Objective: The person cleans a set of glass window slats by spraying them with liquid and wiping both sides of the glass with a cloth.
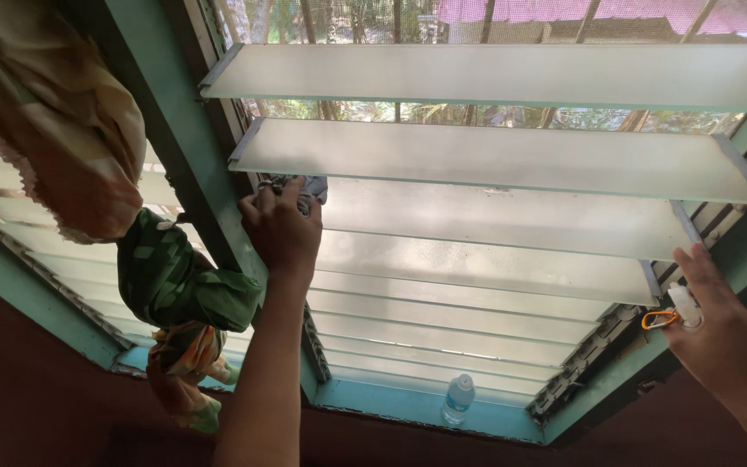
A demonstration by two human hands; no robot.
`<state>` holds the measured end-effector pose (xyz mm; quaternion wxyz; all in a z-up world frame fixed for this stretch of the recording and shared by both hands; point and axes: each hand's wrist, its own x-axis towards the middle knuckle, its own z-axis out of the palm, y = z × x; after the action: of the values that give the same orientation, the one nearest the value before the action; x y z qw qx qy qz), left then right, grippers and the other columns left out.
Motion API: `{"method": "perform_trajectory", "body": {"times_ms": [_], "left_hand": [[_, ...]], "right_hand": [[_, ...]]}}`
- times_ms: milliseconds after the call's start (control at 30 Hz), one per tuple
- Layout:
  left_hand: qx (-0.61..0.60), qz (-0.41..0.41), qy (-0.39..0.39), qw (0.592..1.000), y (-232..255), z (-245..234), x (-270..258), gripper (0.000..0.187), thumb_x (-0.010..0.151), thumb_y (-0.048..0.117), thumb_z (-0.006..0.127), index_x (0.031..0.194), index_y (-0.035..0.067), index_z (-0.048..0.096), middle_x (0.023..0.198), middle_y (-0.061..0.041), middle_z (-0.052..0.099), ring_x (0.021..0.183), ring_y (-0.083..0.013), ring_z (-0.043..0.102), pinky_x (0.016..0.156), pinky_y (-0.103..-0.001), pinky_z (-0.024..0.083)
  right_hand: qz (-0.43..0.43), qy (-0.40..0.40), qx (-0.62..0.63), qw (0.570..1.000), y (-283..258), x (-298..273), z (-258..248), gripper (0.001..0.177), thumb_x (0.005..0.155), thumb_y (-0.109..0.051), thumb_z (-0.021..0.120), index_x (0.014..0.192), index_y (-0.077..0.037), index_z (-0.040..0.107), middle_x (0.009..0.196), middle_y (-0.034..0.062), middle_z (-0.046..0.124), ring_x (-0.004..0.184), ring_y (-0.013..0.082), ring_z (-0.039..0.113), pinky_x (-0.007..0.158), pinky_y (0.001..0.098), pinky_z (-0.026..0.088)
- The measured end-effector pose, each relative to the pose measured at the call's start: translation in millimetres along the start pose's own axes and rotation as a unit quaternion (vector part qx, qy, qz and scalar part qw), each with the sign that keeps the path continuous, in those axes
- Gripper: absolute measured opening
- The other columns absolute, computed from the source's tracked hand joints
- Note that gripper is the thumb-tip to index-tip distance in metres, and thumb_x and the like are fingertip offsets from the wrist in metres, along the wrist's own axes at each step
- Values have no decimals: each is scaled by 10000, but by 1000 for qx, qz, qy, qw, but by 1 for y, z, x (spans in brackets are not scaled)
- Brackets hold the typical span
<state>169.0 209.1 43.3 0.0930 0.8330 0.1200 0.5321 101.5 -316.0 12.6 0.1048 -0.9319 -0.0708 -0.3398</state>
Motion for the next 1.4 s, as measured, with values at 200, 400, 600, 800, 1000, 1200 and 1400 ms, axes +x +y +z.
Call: {"method": "perform_trajectory", "body": {"times_ms": [200, 400, 600, 800, 1000, 1200, 1400], "left_hand": [[16, -51, -15, 998, 43, 14, -8, 410, 801, 306, 840, 1188, 192, 765, 1176, -192, 676, 1105, -393, 548, 913, -510, 505], [-70, 3, -15, 997, 144, 12, -36, 378, 769, 240, 827, 1130, 152, 753, 1172, -233, 664, 1091, -417, 565, 880, -509, 514], [-105, 48, -63, 991, 235, 11, -66, 371, 811, 238, 786, 1169, 150, 750, 1140, -215, 669, 1118, -463, 576, 1020, -580, 469], [-192, 93, -99, 972, 297, 6, -88, 466, 764, 287, 804, 1206, 154, 741, 1228, -245, 666, 1170, -465, 580, 1029, -585, 463], [-235, 146, -129, 952, 281, 11, -79, 399, 803, 269, 777, 1193, 183, 748, 1091, -176, 683, 1081, -422, 612, 949, -545, 503], [-113, 162, -69, 978, 206, 50, -40, 136, 835, 251, 733, 788, 124, 714, 778, -156, 676, 851, -362, 658, 845, -512, 524], [-30, 121, 17, 992, 63, 54, 5, 352, 834, 403, 775, 761, 64, 717, 749, -143, 674, 811, -358, 663, 716, -481, 523]], "right_hand": [[6, 3, 34, 999, -1, -3, 6, 929, 713, -91, 773, 1577, -116, 435, 1661, 176, 432, 1225, 353, 651, 856, 419, 607], [4, 8, 8, 1000, -3, -3, 5, 957, 689, -109, 792, 1578, -99, 439, 1676, 156, 432, 1247, 346, 647, 863, 422, 609], [-5, 3, 16, 1000, 4, -2, 8, 952, 718, -133, 784, 1586, -92, 397, 1648, 191, 415, 1183, 377, 659, 775, 414, 628], [59, -39, -36, 997, 1, -4, 10, 969, 753, -172, 789, 1626, -177, 367, 1714, 67, 407, 1099, 319, 728, 829, 436, 642], [37, -45, -79, 995, 4, -1, 9, 976, 748, -125, 738, 1636, -159, 334, 1724, 84, 392, 1054, 314, 743, 775, 413, 655], [51, -46, -105, 992, -7, -2, -1, 991, 717, -116, 754, 1621, -184, 355, 1706, 28, 422, 1043, 312, 743, 761, 430, 647], [26, -35, -115, 992, -6, 0, 0, 970, 722, -99, 735, 1616, -143, 362, 1681, 67, 442, 1053, 297, 743, 719, 395, 650]]}}
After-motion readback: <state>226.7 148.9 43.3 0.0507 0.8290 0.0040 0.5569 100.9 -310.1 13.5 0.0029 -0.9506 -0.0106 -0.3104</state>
